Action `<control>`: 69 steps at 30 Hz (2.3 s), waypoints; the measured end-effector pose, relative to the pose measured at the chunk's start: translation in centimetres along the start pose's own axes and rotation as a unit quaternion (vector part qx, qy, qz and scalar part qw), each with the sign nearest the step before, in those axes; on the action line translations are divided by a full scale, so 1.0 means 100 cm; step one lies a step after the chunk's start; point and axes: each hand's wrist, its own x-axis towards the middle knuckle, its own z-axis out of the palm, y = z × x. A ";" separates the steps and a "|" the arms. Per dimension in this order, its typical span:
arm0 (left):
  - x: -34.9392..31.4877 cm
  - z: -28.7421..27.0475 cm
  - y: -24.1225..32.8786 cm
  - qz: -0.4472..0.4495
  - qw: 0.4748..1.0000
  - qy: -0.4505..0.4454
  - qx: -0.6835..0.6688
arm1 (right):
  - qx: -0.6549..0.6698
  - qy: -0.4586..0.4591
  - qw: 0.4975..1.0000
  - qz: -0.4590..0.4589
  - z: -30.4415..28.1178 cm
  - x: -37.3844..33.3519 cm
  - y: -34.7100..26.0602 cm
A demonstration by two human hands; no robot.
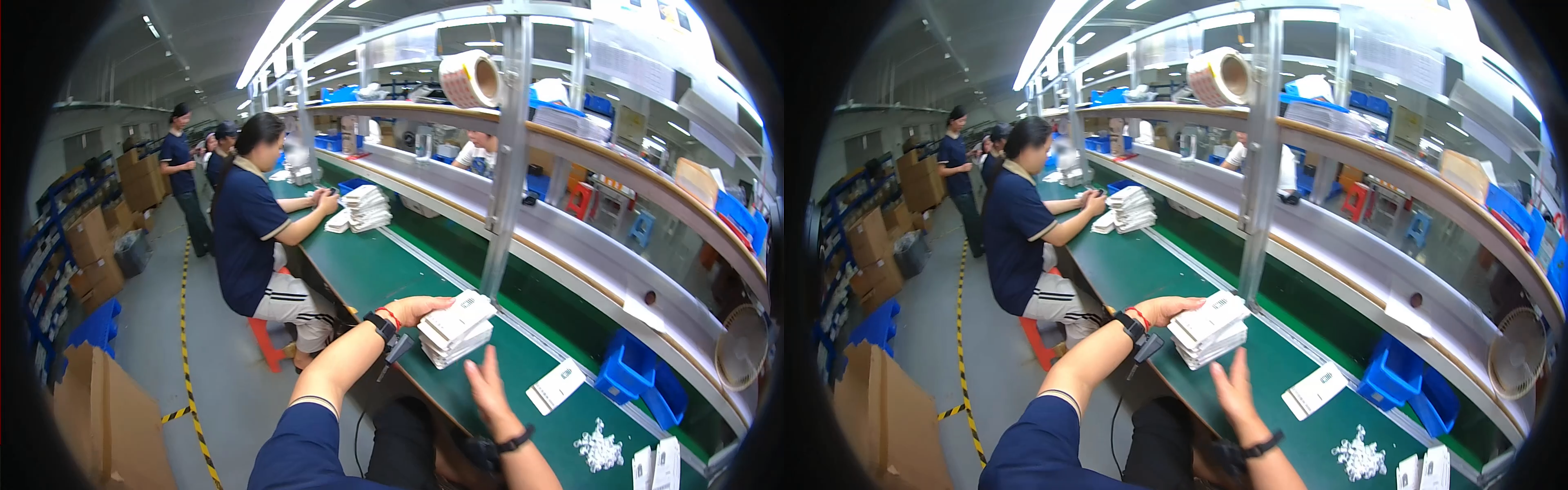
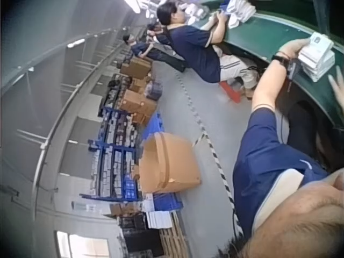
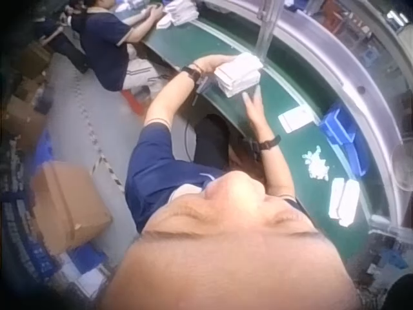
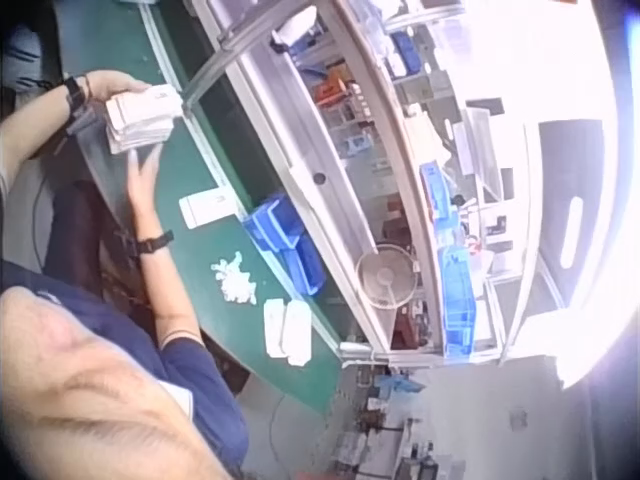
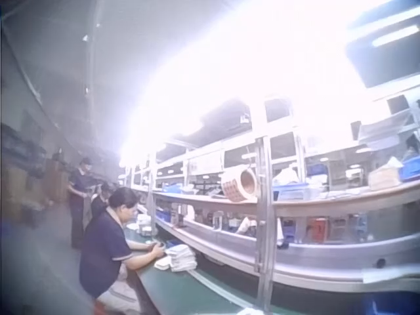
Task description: The worker is placing small plastic components into white boxes and stacking the boxes on an assembly line.
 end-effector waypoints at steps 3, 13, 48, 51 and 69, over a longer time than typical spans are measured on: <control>-0.025 0.029 0.023 0.065 0.943 0.238 0.222 | -0.156 0.108 0.980 -0.062 -0.079 -0.034 -0.006; -0.033 0.187 0.006 0.264 0.927 -0.088 0.253 | -0.612 0.056 0.781 0.116 -0.197 -0.050 0.064; 0.145 0.236 -0.115 0.104 0.972 0.062 0.200 | 0.135 0.319 0.936 0.066 -0.202 -0.095 0.042; 0.146 0.235 -0.117 0.096 0.969 0.050 0.221 | 0.208 0.307 0.925 0.084 -0.195 -0.095 0.032; 0.159 0.228 -0.133 0.104 0.982 -0.027 0.157 | 0.169 0.247 0.947 0.121 -0.200 -0.097 0.033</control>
